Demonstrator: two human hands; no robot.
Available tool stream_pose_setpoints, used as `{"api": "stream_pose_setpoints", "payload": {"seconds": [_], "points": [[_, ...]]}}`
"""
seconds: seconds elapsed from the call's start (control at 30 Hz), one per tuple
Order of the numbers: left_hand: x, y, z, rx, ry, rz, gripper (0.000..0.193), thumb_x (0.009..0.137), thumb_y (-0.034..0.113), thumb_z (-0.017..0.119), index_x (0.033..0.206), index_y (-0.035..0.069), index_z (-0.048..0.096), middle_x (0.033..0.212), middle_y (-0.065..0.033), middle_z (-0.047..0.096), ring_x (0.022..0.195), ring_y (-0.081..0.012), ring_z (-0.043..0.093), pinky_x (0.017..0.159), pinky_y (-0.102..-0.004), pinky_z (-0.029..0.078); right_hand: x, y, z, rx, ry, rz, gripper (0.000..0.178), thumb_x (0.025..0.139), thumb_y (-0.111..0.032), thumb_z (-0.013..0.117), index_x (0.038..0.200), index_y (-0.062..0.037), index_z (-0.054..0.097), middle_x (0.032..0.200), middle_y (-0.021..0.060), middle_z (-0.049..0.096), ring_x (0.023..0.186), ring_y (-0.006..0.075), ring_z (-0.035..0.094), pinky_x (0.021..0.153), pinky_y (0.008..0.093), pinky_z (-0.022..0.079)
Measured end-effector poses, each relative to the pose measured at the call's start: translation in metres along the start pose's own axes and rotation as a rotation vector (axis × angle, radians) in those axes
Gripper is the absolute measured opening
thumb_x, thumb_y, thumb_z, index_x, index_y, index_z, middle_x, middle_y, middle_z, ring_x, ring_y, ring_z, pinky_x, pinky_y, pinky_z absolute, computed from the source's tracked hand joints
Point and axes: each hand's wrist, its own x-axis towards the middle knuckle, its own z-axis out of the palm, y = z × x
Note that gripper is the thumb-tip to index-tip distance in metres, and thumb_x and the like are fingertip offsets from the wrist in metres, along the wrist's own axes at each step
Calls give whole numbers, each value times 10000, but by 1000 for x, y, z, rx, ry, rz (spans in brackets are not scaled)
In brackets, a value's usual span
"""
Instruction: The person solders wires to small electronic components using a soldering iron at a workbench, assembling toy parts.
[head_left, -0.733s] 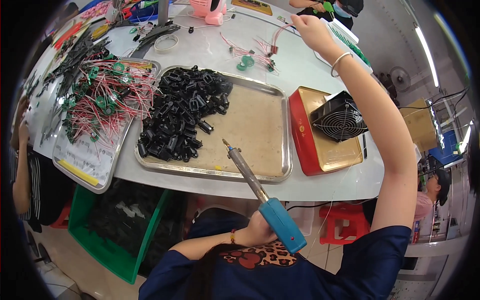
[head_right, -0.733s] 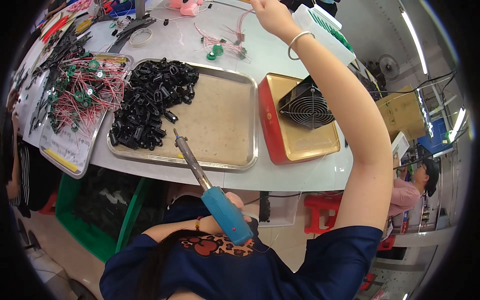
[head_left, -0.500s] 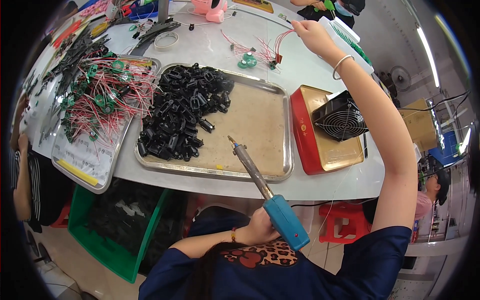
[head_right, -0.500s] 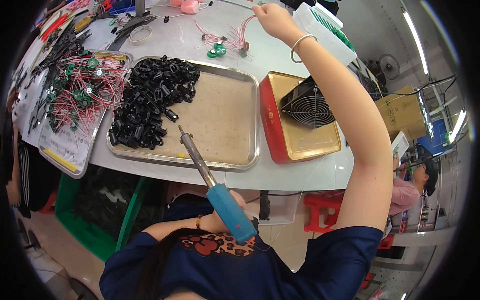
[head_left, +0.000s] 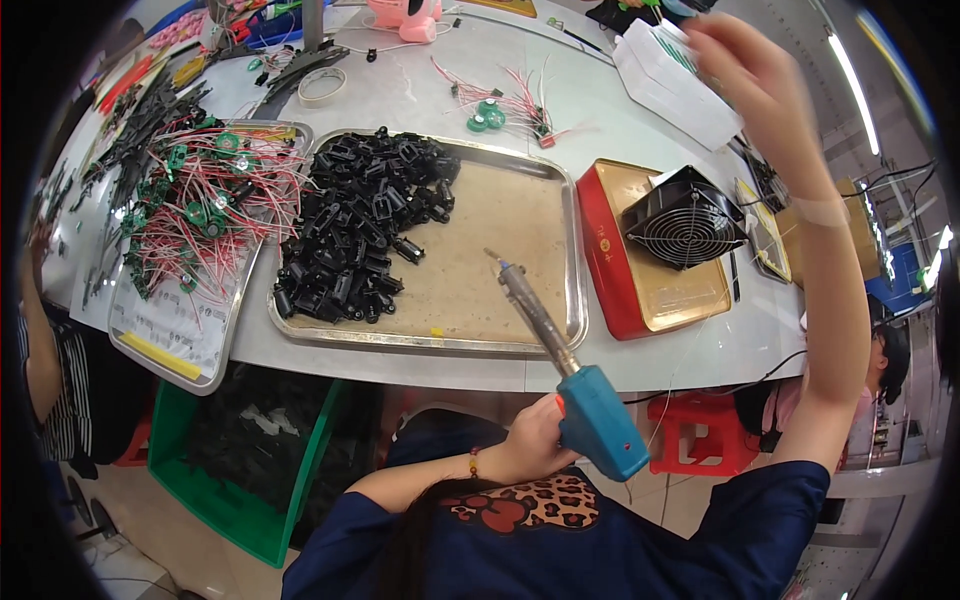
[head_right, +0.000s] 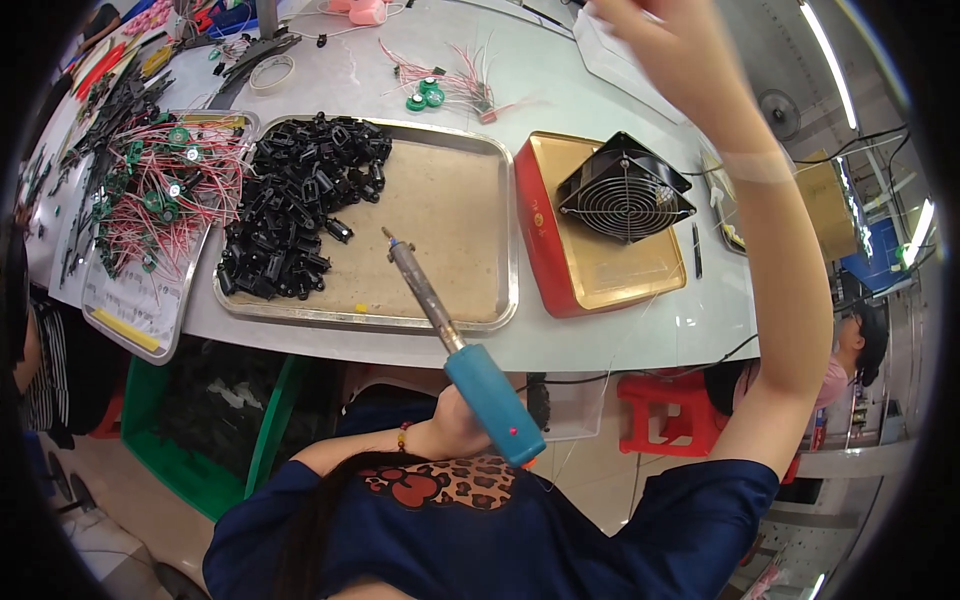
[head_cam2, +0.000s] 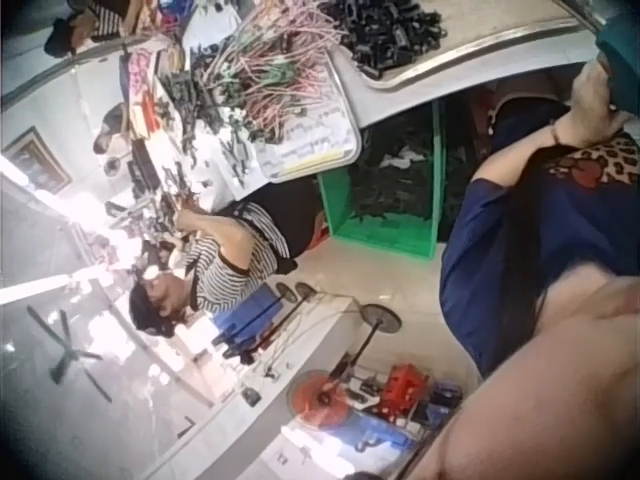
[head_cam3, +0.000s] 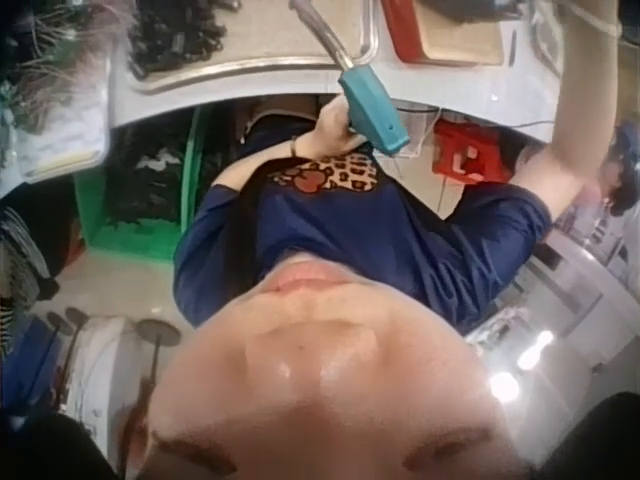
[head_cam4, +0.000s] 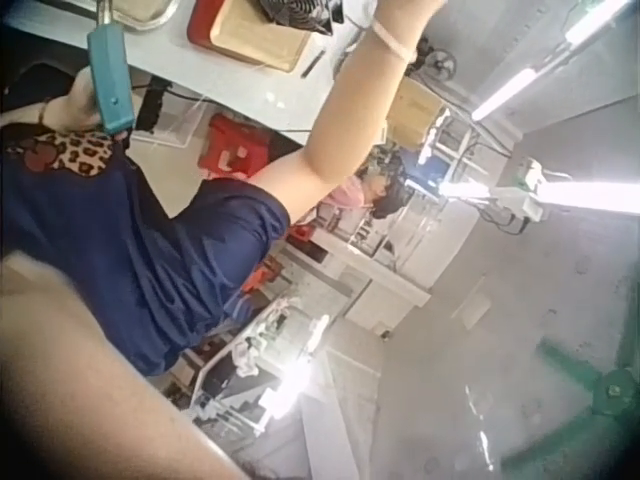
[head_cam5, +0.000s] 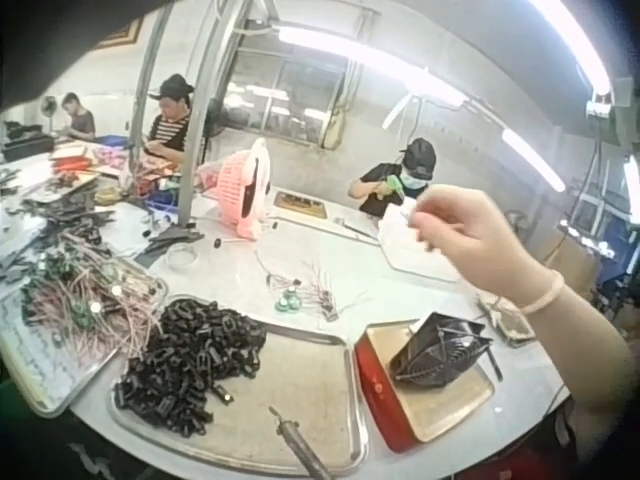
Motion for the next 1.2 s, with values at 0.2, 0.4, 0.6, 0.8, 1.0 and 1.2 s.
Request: {"api": "stream_pose_setpoints", "payload": {"seconds": [0.2, 0.4, 0.6, 0.8, 1.0, 1.2], "points": [[36, 11, 0, 69, 17, 83, 411, 601, 137, 736, 929, -7, 534, 697, -102, 527, 606, -271, 544, 534, -332, 444, -190, -97, -98, 701, -1087, -133, 256, 820, -181, 565, 1016, -23, 611, 958, 95, 630, 776, 173, 626, 666, 225, 500], [89, 27, 30, 156, -86, 336, 471, 601, 178, 692, 994, -8, 509, 709, -82, 529, 626, -243, 559, 536, -327, 461, -325, -115, 24, 740, -193, 846, 871, 748, -315, 642, 1352, 65, 143, 1394, 215, 218, 1291, 307, 253, 1046, 394, 208], [78, 43, 63, 549, -364, 472, 293, 676, 153, 598, 948, 59, 544, 771, 5, 547, 674, -143, 561, 502, -274, 433, -339, -78, 67, 1245, 1045, 587, 576, 806, -239, 564, 1277, -13, 322, 1324, 149, 350, 1262, 297, 311, 1050, 407, 229], [121, 28, -85, 1063, -327, 380, 238, 648, 24, 559, 873, 80, 613, 784, -58, 582, 776, -238, 562, 687, -346, 443, -406, -27, 44, 1283, 1098, 347, 361, 790, -47, 512, 1141, -74, 430, 1183, 50, 451, 686, 102, 449, 595, 254, 364], [129, 23, -177, 1464, -533, 44, 192, 668, 38, 576, 843, 78, 644, 775, -29, 608, 824, -207, 494, 730, -318, 373, -417, -23, 40, 1079, 1145, 426, 398, 746, -1, 507, 1132, -32, 416, 1138, 88, 434, 501, 90, 401, 501, 221, 326], [147, 13, -122, 1057, -422, -10, 127, 720, 13, 616, 847, 25, 624, 769, -74, 590, 754, -239, 531, 672, -320, 420, -405, -15, 54, 1038, 1146, 374, 423, 707, 21, 480, 1121, 6, 393, 1120, 143, 427, 448, 99, 410, 478, 234, 325]]}}
